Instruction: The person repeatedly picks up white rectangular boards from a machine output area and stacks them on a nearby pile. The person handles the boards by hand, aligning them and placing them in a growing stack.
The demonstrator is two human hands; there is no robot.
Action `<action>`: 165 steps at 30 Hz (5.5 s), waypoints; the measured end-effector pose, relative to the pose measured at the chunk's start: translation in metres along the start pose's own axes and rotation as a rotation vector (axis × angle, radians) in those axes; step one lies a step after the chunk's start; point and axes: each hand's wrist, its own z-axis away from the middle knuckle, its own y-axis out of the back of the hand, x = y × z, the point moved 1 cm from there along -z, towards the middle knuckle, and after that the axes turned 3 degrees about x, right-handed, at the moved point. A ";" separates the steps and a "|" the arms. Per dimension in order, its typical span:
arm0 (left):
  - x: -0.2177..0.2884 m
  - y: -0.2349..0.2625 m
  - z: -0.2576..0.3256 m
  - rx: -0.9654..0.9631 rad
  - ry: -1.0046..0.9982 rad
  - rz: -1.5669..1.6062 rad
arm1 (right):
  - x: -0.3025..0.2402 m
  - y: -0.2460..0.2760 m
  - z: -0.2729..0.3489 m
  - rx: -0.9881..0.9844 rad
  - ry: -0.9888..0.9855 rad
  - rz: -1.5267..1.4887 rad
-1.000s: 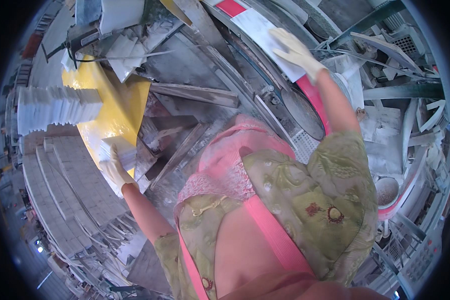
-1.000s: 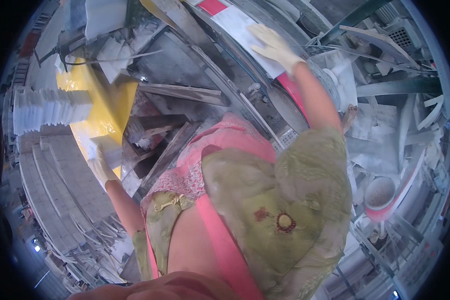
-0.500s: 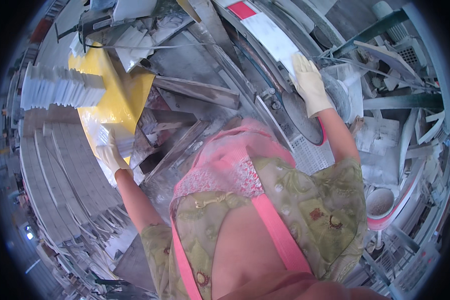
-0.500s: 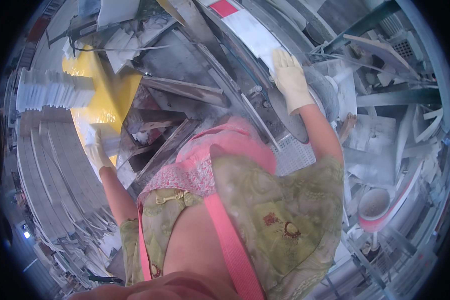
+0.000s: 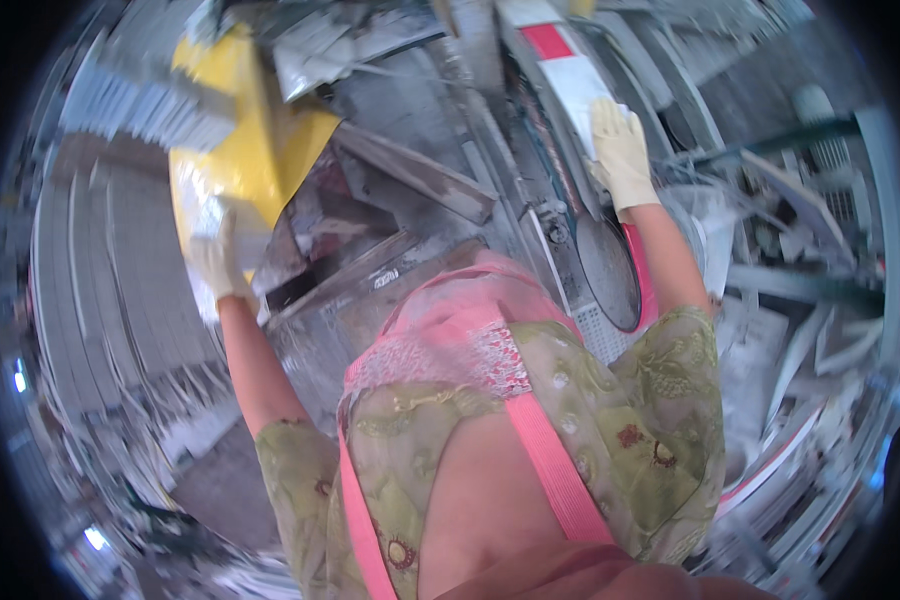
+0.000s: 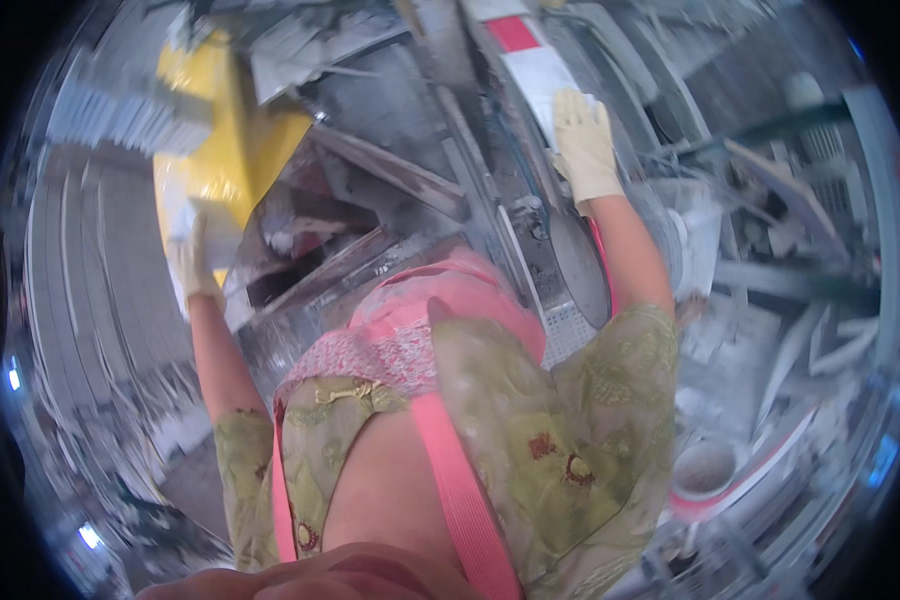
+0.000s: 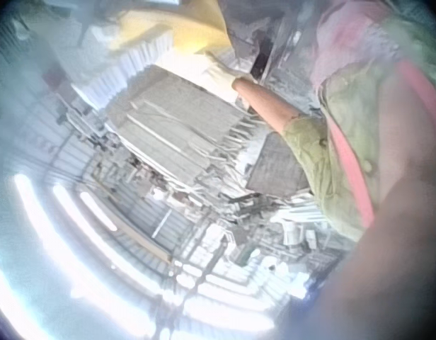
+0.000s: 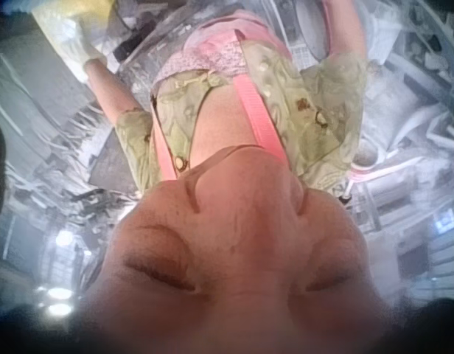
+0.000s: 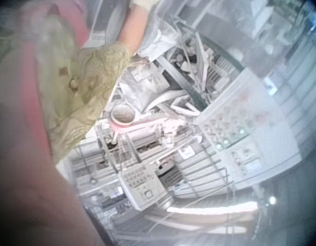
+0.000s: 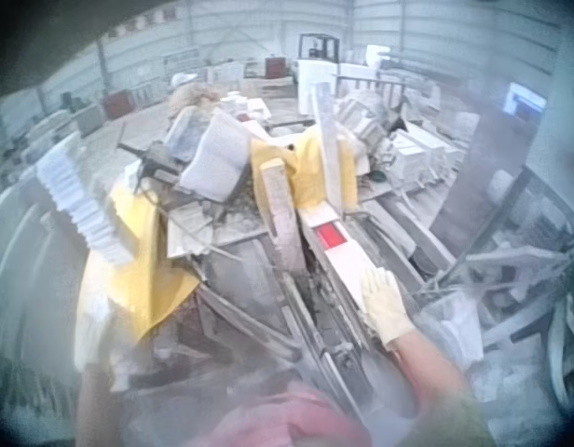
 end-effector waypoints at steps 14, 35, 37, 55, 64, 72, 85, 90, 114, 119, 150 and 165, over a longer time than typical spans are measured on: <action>0.003 -0.014 -0.008 -0.173 0.697 0.131 | -0.033 0.074 -0.087 -0.127 -0.256 -0.906; -0.019 0.027 -0.013 -0.509 0.305 0.034 | -0.490 0.098 -0.124 -0.390 0.440 -1.888; -0.011 0.030 -0.022 -0.658 0.045 -0.272 | -0.481 0.094 -0.116 -0.432 0.419 -1.718; -0.003 0.047 -0.036 -0.573 0.344 -0.169 | -0.526 0.120 -0.061 -0.479 0.312 -1.449; -0.024 0.050 0.002 -0.145 0.181 -0.073 | -0.441 0.105 -0.133 -0.432 0.169 -1.935; -0.019 0.006 0.056 0.524 0.934 1.428 | -0.524 0.105 -0.190 -1.029 0.476 -2.071; -0.014 -0.023 0.050 0.589 0.932 1.103 | -0.549 0.109 -0.199 -0.913 0.919 -1.684; -0.009 0.041 0.036 0.041 0.760 0.037 | -0.553 0.114 -0.197 -1.015 0.926 -1.766; -0.008 0.060 0.008 -0.243 0.591 0.018 | -0.503 0.098 -0.156 -1.014 -0.012 -2.054; -0.089 0.086 0.049 -0.034 0.736 0.500 | -0.556 0.103 -0.100 -1.291 0.320 -2.211; -0.618 0.244 0.111 0.832 1.077 1.866 | -1.208 0.337 -0.097 -1.310 0.888 -1.577; -0.852 0.266 -0.025 0.223 1.027 1.505 | -1.443 0.435 -0.235 -0.220 1.141 -0.795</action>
